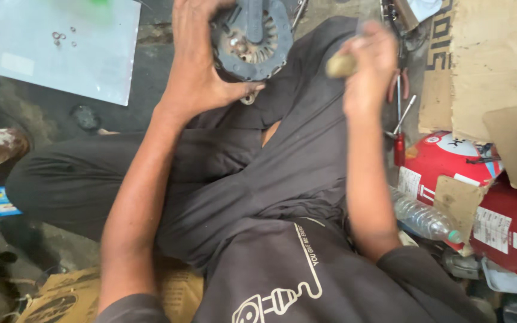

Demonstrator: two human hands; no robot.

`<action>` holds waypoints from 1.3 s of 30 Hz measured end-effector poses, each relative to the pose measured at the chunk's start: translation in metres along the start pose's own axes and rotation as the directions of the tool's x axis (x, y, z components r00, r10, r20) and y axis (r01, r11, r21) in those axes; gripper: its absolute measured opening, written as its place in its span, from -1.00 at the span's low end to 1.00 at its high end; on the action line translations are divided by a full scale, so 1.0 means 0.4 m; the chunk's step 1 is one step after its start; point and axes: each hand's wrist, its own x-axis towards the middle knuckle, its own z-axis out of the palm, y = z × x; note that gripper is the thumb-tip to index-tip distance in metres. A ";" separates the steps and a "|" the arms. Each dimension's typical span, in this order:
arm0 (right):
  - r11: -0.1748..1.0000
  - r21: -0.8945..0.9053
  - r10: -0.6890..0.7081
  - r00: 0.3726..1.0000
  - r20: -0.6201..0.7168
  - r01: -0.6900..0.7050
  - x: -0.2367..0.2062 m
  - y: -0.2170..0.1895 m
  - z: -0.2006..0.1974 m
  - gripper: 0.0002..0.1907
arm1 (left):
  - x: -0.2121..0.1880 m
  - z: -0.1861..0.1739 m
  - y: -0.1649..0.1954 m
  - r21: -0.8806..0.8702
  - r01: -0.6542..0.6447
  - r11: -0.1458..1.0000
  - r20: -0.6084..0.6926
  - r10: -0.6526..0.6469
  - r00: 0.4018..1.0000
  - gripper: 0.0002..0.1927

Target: The person sits on the workshop floor with an alternator in their lap and disassembles it. They use a wrench to loosen its pulley nut, tap components with a hammer, pry parts apart with pliers, and file a surface, handling the alternator housing, cover, and small screws.

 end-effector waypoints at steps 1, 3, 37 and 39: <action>0.999 0.011 -0.046 0.998 -0.047 0.047 0.044 -0.011 -0.023 -0.61 | -0.005 0.002 0.000 0.024 0.004 1.000 0.004 -0.004 1.000 0.04; 0.999 -0.035 0.030 0.994 0.100 -0.027 0.126 -0.027 -0.088 -0.65 | -0.010 0.008 0.003 0.067 0.017 0.998 0.005 -0.018 1.000 0.05; 0.021 -0.709 -0.053 0.709 0.703 0.705 -0.216 -0.334 0.194 -0.79 | -0.041 0.037 0.081 0.191 0.143 0.971 -0.218 -0.100 0.971 0.14; -0.051 -0.670 -0.048 0.668 0.742 0.741 -0.207 -0.337 0.223 -0.88 | -0.045 0.044 0.081 0.182 0.152 0.972 -0.214 -0.111 0.971 0.14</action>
